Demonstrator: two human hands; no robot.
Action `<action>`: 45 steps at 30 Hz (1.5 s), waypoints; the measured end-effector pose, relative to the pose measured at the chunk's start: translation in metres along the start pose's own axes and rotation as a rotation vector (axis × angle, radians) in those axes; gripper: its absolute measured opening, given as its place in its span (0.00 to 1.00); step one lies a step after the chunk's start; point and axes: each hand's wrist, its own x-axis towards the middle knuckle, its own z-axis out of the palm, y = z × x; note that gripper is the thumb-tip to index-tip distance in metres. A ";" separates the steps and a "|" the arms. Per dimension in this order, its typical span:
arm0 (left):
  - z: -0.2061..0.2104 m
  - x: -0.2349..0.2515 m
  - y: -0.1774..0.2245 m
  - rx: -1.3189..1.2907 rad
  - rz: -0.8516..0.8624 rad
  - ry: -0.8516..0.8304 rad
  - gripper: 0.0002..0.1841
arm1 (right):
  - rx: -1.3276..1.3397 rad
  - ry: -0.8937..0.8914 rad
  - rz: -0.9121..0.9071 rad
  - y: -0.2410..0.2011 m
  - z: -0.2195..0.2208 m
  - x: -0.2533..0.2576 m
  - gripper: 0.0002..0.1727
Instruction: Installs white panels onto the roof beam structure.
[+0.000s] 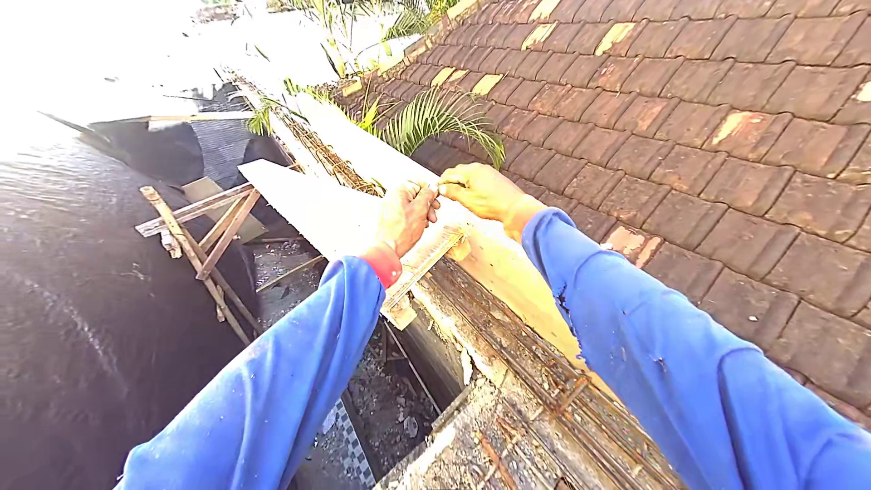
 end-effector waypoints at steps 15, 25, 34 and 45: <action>-0.010 0.022 0.010 0.501 -0.086 0.044 0.20 | -0.390 -0.189 0.086 0.036 0.039 -0.006 0.14; -0.014 0.057 0.013 0.392 -0.173 0.081 0.20 | -0.483 -0.293 0.084 0.023 0.030 -0.006 0.09; 0.049 0.118 0.036 0.635 -0.026 -0.428 0.20 | -1.063 -0.200 -0.427 -0.014 0.028 -0.012 0.13; 0.040 0.103 0.052 0.379 0.056 -0.445 0.23 | -0.700 -0.218 -0.019 -0.027 0.028 0.007 0.19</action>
